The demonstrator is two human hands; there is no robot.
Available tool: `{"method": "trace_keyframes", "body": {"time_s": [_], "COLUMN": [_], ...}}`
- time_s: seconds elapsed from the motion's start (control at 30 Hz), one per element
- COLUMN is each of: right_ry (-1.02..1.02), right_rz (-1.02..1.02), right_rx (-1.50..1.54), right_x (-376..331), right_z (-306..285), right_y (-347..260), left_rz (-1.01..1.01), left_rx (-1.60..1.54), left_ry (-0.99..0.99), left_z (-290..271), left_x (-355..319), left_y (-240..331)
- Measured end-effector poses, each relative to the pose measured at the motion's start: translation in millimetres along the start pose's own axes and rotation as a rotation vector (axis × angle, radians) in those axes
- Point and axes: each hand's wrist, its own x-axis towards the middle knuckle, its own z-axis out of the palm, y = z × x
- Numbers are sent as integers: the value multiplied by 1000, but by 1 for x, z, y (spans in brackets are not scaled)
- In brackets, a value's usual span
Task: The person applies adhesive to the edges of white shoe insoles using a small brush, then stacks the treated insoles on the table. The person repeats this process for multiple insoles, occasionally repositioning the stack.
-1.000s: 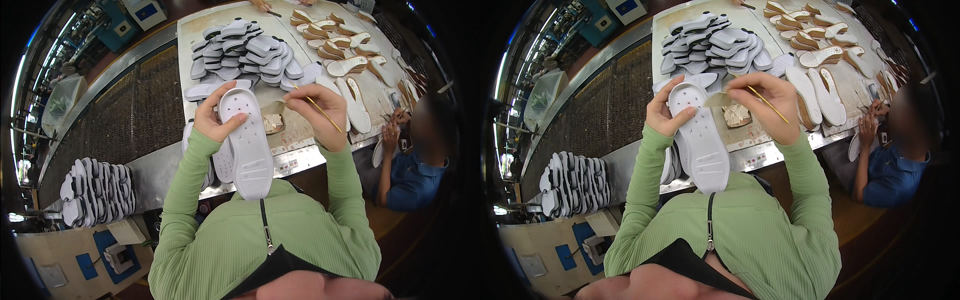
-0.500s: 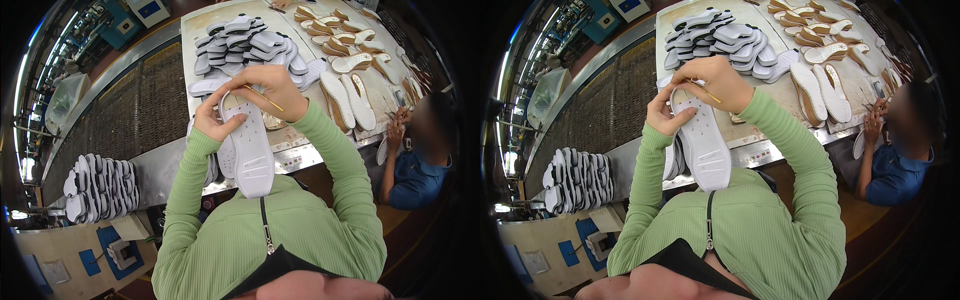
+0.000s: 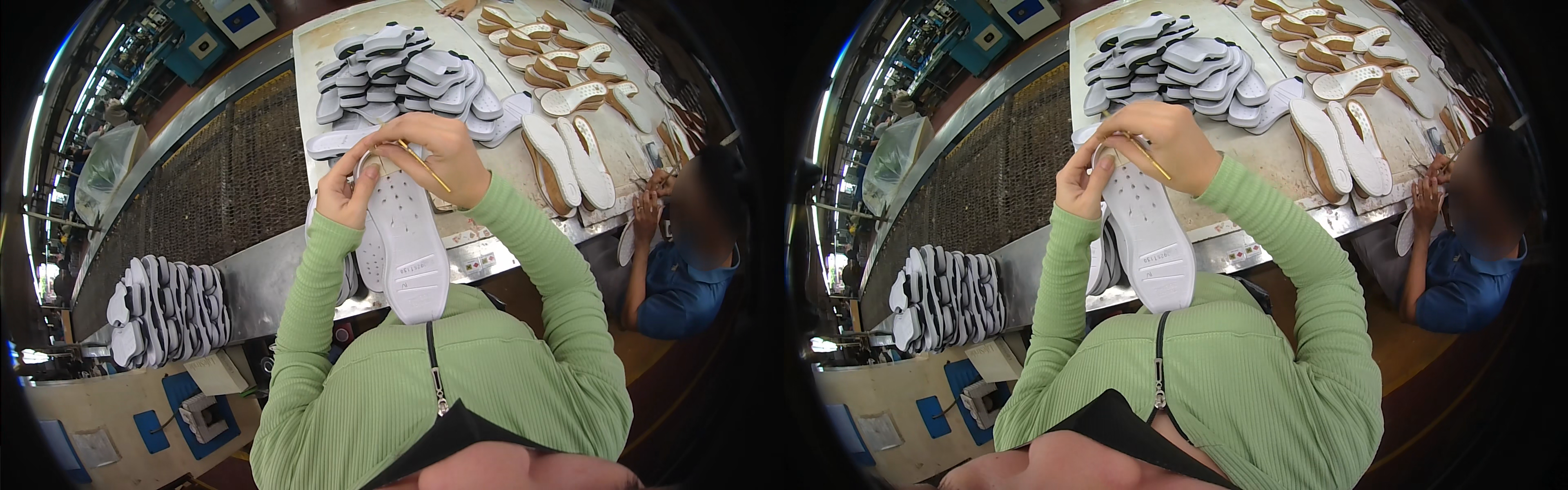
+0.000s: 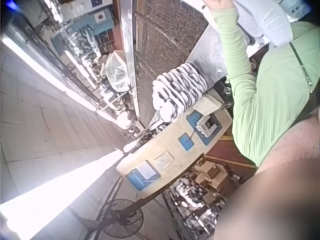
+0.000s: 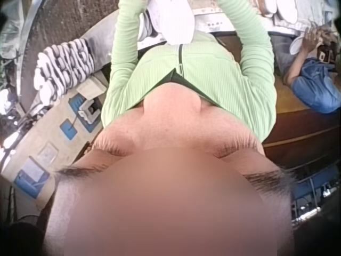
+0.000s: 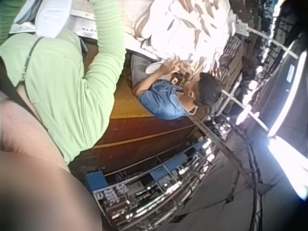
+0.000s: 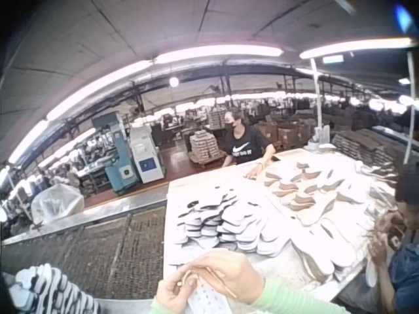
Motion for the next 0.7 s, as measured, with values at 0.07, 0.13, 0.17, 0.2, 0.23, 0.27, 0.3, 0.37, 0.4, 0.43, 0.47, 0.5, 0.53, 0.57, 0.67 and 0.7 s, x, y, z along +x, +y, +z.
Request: {"method": "trace_keyframes", "body": {"time_s": [0.07,0.13,0.17,0.2,0.23,0.27,0.3,0.37,0.4,0.43,0.47,0.5,0.53,0.57,0.67,0.7], "right_ry": [50,76,47,18,-11,-5,-1,3,2,4,6,12,17,34,71,74], "right_rz": [134,318,416,511,631,596,586,572,569,551,558,552,551,551,566,570], "right_rx": [39,86,156,226,288,294,292,293,297,299,305,311,315,316,324,332], "right_x": [-8,-18,-22,-26,-29,-32,-33,-35,-36,-36,-36,-36,-36,-36,-35,-35], "right_z": [1,3,4,5,6,7,7,9,9,10,10,11,12,13,16,17], "right_y": [-4,-8,-9,-9,-8,-7,-6,-5,-5,-5,-5,-5,-6,-6,-6,-6], "left_rz": [31,44,39,29,35,37,41,46,42,31,13,-4,7,19,34,36], "left_rx": [14,10,-1,-14,-13,-16,-18,-18,-15,-26,-34,-45,-37,-31,-9,-1], "left_ry": [18,34,39,47,48,54,59,70,79,80,85,96,96,102,105,104], "left_z": [0,0,0,1,2,3,4,5,5,5,5,5,5,5,4,4], "left_x": [0,-1,-1,-1,-1,-1,-1,-1,-2,-2,-3,-4,-4,-4,-5,-6], "left_y": [0,0,0,0,-1,-1,-2,-1,-1,-1,0,1,1,1,3,3]}}
